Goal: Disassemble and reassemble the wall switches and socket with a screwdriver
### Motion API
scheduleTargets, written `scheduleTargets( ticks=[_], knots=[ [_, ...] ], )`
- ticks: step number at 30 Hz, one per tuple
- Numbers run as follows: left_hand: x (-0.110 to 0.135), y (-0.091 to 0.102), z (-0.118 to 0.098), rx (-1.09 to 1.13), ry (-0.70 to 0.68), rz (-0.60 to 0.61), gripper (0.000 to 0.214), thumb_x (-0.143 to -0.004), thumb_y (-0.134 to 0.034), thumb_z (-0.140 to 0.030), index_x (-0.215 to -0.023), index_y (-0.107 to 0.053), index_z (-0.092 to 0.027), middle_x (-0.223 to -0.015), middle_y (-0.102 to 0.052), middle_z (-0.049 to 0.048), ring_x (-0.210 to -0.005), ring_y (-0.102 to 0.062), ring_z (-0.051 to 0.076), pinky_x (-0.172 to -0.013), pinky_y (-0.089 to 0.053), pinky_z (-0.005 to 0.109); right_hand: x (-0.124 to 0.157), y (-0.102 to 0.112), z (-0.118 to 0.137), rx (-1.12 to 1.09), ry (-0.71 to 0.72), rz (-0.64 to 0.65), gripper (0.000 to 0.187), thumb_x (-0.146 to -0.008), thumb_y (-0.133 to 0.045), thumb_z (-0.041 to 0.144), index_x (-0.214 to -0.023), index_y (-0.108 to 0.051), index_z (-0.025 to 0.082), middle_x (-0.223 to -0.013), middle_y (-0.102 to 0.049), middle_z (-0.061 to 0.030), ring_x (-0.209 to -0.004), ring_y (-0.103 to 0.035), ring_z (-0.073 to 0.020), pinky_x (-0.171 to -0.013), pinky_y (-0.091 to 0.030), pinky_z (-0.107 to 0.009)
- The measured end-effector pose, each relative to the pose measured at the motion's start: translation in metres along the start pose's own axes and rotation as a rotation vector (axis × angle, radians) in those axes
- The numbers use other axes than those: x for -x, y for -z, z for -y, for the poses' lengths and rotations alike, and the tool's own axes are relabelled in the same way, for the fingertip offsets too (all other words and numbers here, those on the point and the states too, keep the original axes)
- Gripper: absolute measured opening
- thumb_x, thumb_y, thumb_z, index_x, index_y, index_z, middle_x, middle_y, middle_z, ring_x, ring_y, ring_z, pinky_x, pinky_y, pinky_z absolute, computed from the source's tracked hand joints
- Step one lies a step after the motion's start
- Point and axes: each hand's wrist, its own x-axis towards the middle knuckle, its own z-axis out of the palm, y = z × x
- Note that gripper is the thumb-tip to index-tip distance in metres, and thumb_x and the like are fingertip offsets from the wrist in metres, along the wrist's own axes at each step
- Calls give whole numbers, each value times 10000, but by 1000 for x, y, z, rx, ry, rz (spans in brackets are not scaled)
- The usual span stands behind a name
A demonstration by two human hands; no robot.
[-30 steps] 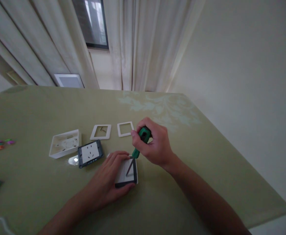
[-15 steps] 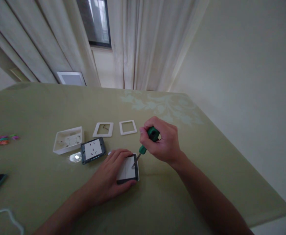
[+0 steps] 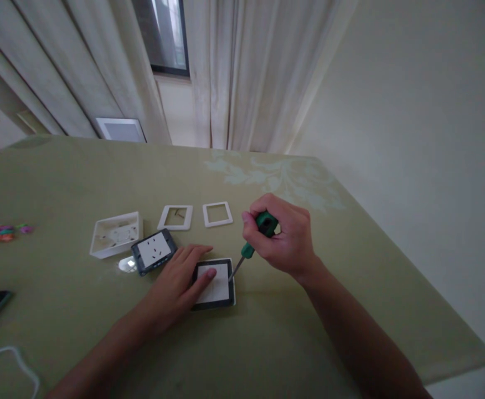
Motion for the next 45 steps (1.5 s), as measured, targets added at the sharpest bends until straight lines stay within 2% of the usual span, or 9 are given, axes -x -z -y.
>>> scheduleTargets(
  ticks=[5,8,13,16,19,24,37,45],
  knots=[
    [-2,-5,4,-61,122,-86,453,-1114,-439,-572,-1328,-631,-222,-1300,-712,137,-1241,-658,357,-1080,-542,561,0,0,-1,17,25,13,175,-931,-685,166,-805,-581,230,-710,-609,52,-599,-534,-96,-620,-443,-239],
    [-1,-8,2,-117,169,-139,497,-1108,-423,-598,-1346,-613,-204,-1332,-699,149,-1287,-627,377,-1125,-507,604,0,-1,-1,21,39,10,170,-921,-692,157,-806,-585,224,-713,-611,57,-602,-537,-90,-625,-443,-232],
    [1,-10,-4,-142,155,-184,476,-1122,-416,-561,-1376,-590,-198,-1378,-683,149,-1330,-597,377,-1163,-469,615,0,-2,-1,19,50,6,184,-926,-696,154,-795,-582,214,-708,-597,61,-601,-527,-82,-624,-438,-224],
    [4,-12,-13,-98,93,-145,424,-1141,-411,-502,-1423,-565,-224,-1394,-676,132,-1333,-594,350,-1139,-488,568,0,-3,-1,3,53,7,186,-933,-700,159,-792,-591,213,-705,-596,60,-599,-520,-85,-615,-435,-229],
    [7,-14,-21,-97,-32,-28,400,-1140,-458,-467,-1488,-517,-278,-1453,-658,108,-1343,-589,335,-1110,-482,534,0,-2,-1,-2,58,1,188,-946,-707,166,-790,-611,210,-704,-606,57,-601,-526,-87,-612,-435,-234],
    [8,-15,-25,-196,-178,74,628,-1044,-655,-536,-1577,-424,-298,-1524,-621,113,-1366,-572,365,-1148,-410,561,0,-2,-1,-2,66,-13,197,-947,-721,150,-781,-625,198,-705,-618,53,-612,-543,-84,-620,-440,-233],
    [7,-10,-27,-84,-173,87,539,-1028,-694,-457,-1486,-455,-299,-1463,-627,102,-1326,-569,336,-1118,-485,521,2,-7,0,-1,90,-44,183,-949,-714,136,-795,-641,202,-709,-642,47,-609,-551,-87,-604,-443,-240],
    [6,-11,-28,-71,-160,72,473,-1030,-685,-450,-1431,-493,-286,-1425,-645,102,-1302,-576,341,-1104,-490,520,6,-4,6,121,230,-144,260,-976,-688,177,-743,-581,221,-636,-592,41,-545,-492,-100,-519,-390,-264]
  ],
)
